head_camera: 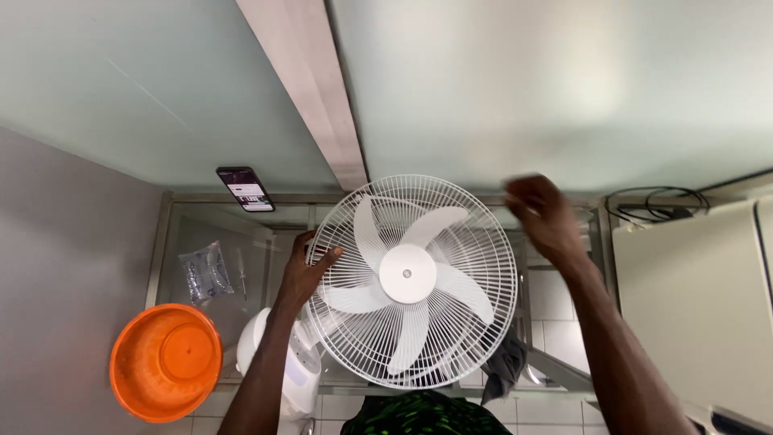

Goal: The recorder is seen putting the front grill onto an electric fan and securing it.

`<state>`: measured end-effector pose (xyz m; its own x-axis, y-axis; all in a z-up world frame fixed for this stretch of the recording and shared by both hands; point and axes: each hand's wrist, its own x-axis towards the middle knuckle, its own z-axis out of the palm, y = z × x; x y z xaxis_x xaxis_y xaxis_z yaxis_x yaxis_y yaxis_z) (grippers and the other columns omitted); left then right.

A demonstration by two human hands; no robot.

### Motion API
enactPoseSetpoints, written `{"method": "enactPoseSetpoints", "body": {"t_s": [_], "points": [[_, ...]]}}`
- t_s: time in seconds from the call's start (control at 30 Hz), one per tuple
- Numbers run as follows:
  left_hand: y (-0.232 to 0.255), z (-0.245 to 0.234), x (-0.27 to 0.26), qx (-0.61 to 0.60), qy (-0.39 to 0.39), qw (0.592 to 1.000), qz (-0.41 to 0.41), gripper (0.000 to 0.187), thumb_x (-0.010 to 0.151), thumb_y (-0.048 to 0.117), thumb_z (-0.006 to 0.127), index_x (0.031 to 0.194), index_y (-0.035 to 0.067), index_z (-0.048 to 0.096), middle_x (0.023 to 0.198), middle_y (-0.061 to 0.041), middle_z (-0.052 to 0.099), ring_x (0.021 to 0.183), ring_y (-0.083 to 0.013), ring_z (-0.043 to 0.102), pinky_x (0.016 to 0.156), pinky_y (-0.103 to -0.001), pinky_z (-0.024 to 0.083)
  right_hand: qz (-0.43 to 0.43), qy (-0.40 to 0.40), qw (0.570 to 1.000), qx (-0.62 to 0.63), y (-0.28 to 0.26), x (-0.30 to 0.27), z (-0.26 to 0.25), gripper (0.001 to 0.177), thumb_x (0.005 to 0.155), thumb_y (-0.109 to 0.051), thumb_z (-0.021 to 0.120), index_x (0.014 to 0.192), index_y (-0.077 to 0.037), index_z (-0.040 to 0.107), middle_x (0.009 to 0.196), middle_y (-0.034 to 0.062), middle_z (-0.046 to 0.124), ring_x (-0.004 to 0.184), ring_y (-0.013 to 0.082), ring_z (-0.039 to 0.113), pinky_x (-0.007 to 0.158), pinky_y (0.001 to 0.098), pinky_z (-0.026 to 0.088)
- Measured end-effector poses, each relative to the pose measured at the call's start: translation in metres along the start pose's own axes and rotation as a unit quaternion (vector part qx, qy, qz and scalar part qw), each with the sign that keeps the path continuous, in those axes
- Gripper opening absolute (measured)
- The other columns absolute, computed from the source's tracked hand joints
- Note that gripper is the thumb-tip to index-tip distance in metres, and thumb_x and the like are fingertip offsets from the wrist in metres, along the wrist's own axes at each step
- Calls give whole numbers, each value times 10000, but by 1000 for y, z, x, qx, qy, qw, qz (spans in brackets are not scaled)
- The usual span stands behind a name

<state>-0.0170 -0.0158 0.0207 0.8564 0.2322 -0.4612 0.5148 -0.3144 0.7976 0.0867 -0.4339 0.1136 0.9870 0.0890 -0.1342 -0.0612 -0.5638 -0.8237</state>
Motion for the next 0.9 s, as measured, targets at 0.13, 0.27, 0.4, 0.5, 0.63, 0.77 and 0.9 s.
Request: {"method": "enactPoseSetpoints", "body": {"t_s": [0.13,0.27,0.4,0.5,0.63,0.77,0.9], "points": [[-16,2,11,-30,15,999,9,1000,722,636,776,1491,103,423,1257,-188,680,1047,-283,713,853,-438,608,-117,-138,983,-35,-102,46,91,353,945,-291,679,1248,-110,662,1297,80,704,1196,236,686,1026,412,564],[-30,-1,16,-33,17,998,43,1005,727,665,781,1480,89,446,1321,-218,662,1174,-321,667,953,-454,564,-227,-397,881,-118,-103,98,230,352,1008,-234,605,1341,-126,643,1352,84,674,1194,237,655,998,397,523],[-24,-3,15,12,33,997,70,1024,728,688,780,1486,84,446,1428,-238,575,1337,-376,554,1048,-493,497,-266,-508,792,-211,-71,161,352,382,950,-166,551,1321,-119,629,1221,55,714,979,184,722,812,359,606],[-14,-6,8,2,30,998,60,1040,704,706,773,1486,96,456,1455,-223,572,1366,-380,547,1069,-507,492,-281,-542,729,-309,-80,175,372,327,979,-218,545,1263,-108,666,1109,66,743,856,203,733,734,382,619],[-5,-12,4,0,25,999,46,1059,697,718,765,1501,111,439,1489,-208,540,1384,-382,530,1076,-536,487,-260,-554,728,-308,-85,190,370,346,979,-304,543,1228,-103,677,1076,64,748,860,200,730,752,387,609],[-10,-12,-2,12,29,998,51,1104,714,720,757,1555,118,369,1550,-229,461,1417,-409,460,1090,-576,446,-206,-555,744,-309,-77,189,342,418,980,-434,541,1176,-97,694,1026,60,755,867,196,727,778,395,593],[-25,-9,-5,-25,47,998,23,1223,693,720,774,1593,82,247,1527,-280,436,1380,-420,477,1069,-564,469,-147,-545,764,-312,-70,191,297,523,981,-563,539,1123,-90,710,977,56,762,873,192,723,805,403,578]]}}
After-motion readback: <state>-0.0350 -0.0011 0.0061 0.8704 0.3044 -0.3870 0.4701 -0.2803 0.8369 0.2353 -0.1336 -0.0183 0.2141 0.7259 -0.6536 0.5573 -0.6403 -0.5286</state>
